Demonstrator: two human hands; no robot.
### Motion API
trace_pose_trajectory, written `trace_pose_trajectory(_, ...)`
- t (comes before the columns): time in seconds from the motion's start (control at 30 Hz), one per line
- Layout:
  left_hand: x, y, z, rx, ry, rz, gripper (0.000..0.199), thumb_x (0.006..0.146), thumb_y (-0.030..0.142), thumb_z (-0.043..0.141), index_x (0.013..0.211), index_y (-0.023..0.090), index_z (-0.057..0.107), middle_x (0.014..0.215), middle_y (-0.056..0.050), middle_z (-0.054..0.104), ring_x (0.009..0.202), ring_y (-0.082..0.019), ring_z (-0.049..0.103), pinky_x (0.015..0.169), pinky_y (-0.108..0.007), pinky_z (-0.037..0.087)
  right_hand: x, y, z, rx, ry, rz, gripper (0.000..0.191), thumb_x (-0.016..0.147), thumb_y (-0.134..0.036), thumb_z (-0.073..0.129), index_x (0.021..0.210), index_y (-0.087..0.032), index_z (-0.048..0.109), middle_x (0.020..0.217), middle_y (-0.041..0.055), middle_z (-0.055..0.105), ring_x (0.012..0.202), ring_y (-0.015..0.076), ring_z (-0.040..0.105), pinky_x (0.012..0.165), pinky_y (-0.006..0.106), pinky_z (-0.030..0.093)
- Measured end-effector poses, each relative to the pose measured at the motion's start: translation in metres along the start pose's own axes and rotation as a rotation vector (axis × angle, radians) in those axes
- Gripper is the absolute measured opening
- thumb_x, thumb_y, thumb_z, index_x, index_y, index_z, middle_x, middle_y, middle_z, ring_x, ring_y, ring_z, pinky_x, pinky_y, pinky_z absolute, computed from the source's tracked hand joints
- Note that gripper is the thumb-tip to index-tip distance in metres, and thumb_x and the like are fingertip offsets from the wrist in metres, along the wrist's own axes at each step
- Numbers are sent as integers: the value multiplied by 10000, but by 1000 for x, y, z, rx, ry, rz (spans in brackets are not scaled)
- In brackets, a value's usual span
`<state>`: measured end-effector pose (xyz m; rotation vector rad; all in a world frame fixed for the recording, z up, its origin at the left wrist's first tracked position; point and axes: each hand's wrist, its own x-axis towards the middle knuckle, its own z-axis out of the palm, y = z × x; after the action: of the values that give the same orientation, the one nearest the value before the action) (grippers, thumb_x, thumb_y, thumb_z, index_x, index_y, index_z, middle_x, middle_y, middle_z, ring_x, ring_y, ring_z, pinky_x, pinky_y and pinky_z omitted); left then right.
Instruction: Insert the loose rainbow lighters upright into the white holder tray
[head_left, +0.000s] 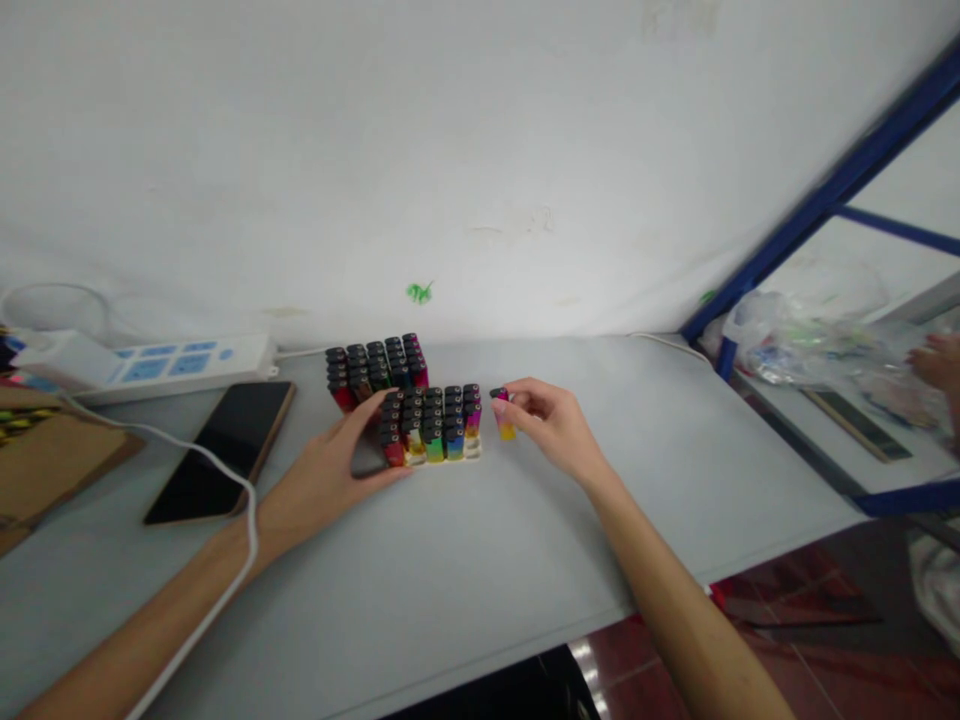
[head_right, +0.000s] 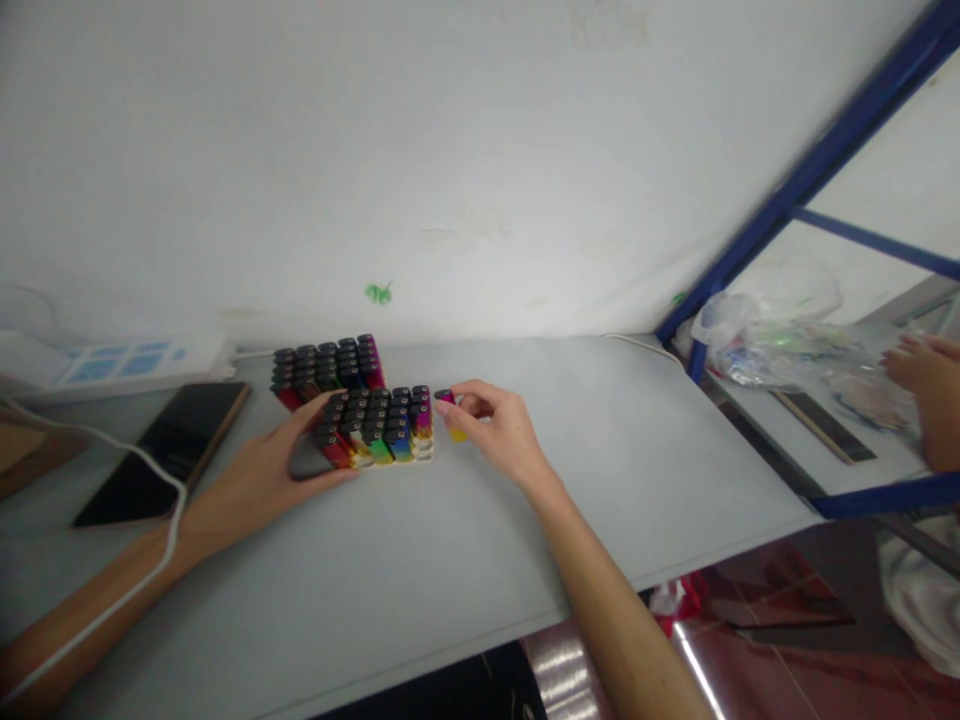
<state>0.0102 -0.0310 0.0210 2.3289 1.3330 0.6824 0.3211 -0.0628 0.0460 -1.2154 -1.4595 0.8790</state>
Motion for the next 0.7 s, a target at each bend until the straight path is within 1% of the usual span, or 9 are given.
trace_pose_trajectory(0.03, 0, 0, 0, -16, 4, 4, 961, 862, 696, 724, 1624, 202, 410, 1529, -172, 650, 1355, -422, 669, 1140, -577, 555, -1, -1, 0, 4, -23, -7, 399, 899, -591, 786, 967, -199, 754, 705, -5, 658, 646, 154, 585, 665, 311, 509)
trace_pose_trajectory(0.1, 0, -2, 1, -53, 15, 15, 950, 850, 690, 743, 1617, 224, 433, 1500, -172, 673, 1333, -425, 685, 1130, -576, 568, -3, -3, 1, -23, -55, -36, 381, 928, -580, 769, 976, -203, 747, 724, 5, 705, 653, 161, 629, 675, 311, 527)
trace_pose_trajectory(0.2, 0, -3, 3, -78, 25, 17, 934, 841, 670, 760, 1613, 251, 442, 1517, -153, 664, 1336, -422, 682, 1142, -592, 555, -6, -7, 1, -167, -122, -86, 344, 981, -550, 726, 948, -208, 753, 750, 22, 754, 669, 169, 678, 693, 301, 538)
trace_pose_trajectory(0.3, 0, -4, 3, -72, 17, 30, 947, 846, 673, 751, 1613, 219, 432, 1537, -170, 643, 1357, -417, 667, 1166, -594, 530, -6, -9, -2, -321, -180, -150, 313, 1016, -521, 696, 978, -219, 772, 794, 32, 785, 684, 179, 699, 703, 296, 529)
trace_pose_trajectory(0.4, 0, -4, 3, -61, 3, 30, 939, 864, 656, 743, 1617, 199, 417, 1526, -179, 647, 1358, -407, 666, 1169, -594, 526, -5, -9, -4, -409, -212, -205, 285, 1033, -502, 685, 1023, -234, 780, 878, 49, 802, 739, 200, 714, 729, 306, 516)
trace_pose_trajectory(0.5, 0, -4, 3, -71, 5, 25, 939, 856, 646, 758, 1620, 220, 416, 1507, -167, 663, 1337, -409, 680, 1148, -596, 543, -6, -10, -2, -450, -249, -197, 283, 1047, -508, 663, 1059, -245, 769, 916, 62, 798, 761, 216, 711, 725, 311, 499)
trace_pose_trajectory(0.6, -1, -3, 3, -77, 10, 24, 923, 850, 623, 779, 1617, 251, 424, 1528, -150, 652, 1361, -407, 664, 1164, -592, 532, -8, -8, 3, -503, -275, -191, 313, 1060, -516, 637, 962, -237, 741, 859, 61, 758, 713, 208, 663, 682, 304, 458)
trace_pose_trajectory(0.7, -2, -1, 1, -93, -5, 19, 913, 864, 560, 793, 1628, 249, 401, 1543, -146, 640, 1382, -379, 653, 1185, -575, 516, -10, -2, 5, -543, -321, -221, 345, 1072, -502, 616, 881, -226, 695, 827, 56, 708, 699, 202, 621, 663, 307, 439)
